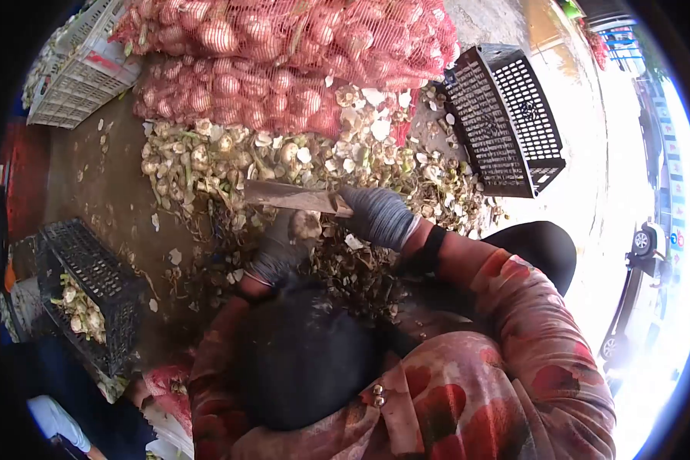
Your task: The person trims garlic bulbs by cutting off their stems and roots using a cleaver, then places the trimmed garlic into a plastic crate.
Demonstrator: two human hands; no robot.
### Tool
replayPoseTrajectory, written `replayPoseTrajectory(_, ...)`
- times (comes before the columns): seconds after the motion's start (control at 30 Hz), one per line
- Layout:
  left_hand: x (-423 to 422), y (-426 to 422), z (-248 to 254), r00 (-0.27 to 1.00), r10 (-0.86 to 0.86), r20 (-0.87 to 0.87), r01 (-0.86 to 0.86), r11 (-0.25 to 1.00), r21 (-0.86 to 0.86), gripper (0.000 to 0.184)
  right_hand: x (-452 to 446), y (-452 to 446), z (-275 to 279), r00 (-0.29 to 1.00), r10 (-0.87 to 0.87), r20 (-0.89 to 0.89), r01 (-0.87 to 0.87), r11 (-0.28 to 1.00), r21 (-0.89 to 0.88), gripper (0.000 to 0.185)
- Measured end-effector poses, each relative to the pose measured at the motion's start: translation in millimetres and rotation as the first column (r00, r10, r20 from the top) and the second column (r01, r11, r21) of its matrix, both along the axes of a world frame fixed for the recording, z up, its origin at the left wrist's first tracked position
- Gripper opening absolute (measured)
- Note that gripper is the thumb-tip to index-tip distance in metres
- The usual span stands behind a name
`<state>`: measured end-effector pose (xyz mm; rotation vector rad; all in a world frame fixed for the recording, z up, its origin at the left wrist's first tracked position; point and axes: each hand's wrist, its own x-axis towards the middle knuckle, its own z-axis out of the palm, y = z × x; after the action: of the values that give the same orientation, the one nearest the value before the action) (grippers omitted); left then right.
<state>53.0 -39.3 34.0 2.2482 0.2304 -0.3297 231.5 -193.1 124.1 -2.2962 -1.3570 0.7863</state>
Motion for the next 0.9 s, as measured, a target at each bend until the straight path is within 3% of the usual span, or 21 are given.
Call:
replayPoseTrajectory(0.03,-6.7,9.0,0.1,1.000,-0.021,-0.002,0.021,0.996,0.092,0.063,-3.8,6.1,9.6,0.995,0.091,0.049,-0.091,0.996,-0.007,0.038)
replayPoseTrajectory(0.07,-11.2,17.4,-1.7,0.978,-0.160,-0.131,0.196,0.920,0.339,0.065,-10.4,15.5,19.9,0.981,0.167,0.099,-0.156,0.982,-0.105,0.038)
replayPoseTrajectory(0.1,-15.3,26.0,-2.7,0.919,-0.285,-0.273,0.391,0.754,0.528,0.067,-16.6,21.1,23.0,0.968,0.223,0.115,-0.217,0.974,-0.057,0.036)
replayPoseTrajectory(0.13,-18.5,32.3,-9.6,0.978,0.051,0.204,-0.094,0.974,0.208,0.064,-20.7,25.2,24.8,0.952,0.272,0.142,-0.273,0.962,-0.011,0.034)
replayPoseTrajectory(0.17,-21.2,33.9,-16.2,0.889,0.296,0.351,-0.300,0.953,-0.044,0.062,-22.4,30.5,24.5,0.951,0.274,0.142,-0.276,0.961,-0.007,0.034)
replayPoseTrajectory(0.2,-23.8,35.5,-23.5,0.723,0.509,0.468,-0.402,0.860,-0.314,0.060,-24.9,35.5,23.7,0.945,0.313,0.094,-0.314,0.949,-0.006,0.032)
replayPoseTrajectory(0.27,-24.6,35.7,13.4,0.717,0.571,0.401,-0.334,0.786,-0.521,0.064,-28.6,40.2,23.4,0.937,0.346,0.039,-0.346,0.938,-0.008,0.031)
replayPoseTrajectory(0.3,-29.3,40.2,23.6,0.816,0.465,0.343,-0.336,0.864,-0.374,0.056,-29.4,41.9,24.8,0.937,0.348,0.031,-0.347,0.938,-0.014,0.030)
replayPoseTrajectory(0.47,-28.9,39.8,39.0,0.829,0.460,0.317,-0.321,0.857,-0.404,0.055,-28.9,47.3,22.4,0.911,0.411,0.042,-0.399,0.901,-0.169,0.034)
replayPoseTrajectory(0.57,-29.8,35.1,37.4,0.831,0.467,0.303,-0.322,0.847,-0.422,0.054,-21.4,39.6,8.2,0.905,0.423,0.052,-0.417,0.904,-0.096,0.037)
replayPoseTrajectory(0.63,-30.9,33.2,24.5,0.830,0.468,0.302,-0.326,0.848,-0.417,0.054,-17.9,33.4,1.0,0.908,0.415,0.063,-0.413,0.910,-0.044,0.037)
replayPoseTrajectory(0.73,-33.5,24.4,-16.5,0.817,0.495,0.297,-0.353,0.835,-0.422,0.055,-3.1,28.4,-20.4,0.897,0.428,0.111,-0.418,0.903,-0.105,0.036)
replayPoseTrajectory(0.77,-33.5,18.7,-14.7,0.819,0.507,0.269,-0.363,0.820,-0.442,0.055,3.8,26.4,-39.7,0.935,0.354,0.032,-0.339,0.915,-0.218,0.036)
replayPoseTrajectory(0.83,-23.9,12.1,63.3,0.853,0.508,0.118,-0.397,0.779,-0.485,0.066,36.7,3.6,-87.5,0.980,0.180,0.084,-0.148,0.944,-0.295,0.036)
replayPoseTrajectory(0.87,-27.0,11.9,84.4,0.819,0.511,0.261,-0.327,0.790,-0.519,0.056,60.0,-10.9,-104.4,0.975,0.086,0.205,-0.036,0.971,-0.234,0.037)
replayPoseTrajectory(0.9,-26.0,12.9,85.9,0.795,0.596,0.114,-0.407,0.663,-0.629,0.056,53.5,-6.7,-71.8,0.988,-0.067,0.136,0.099,0.965,-0.242,0.035)
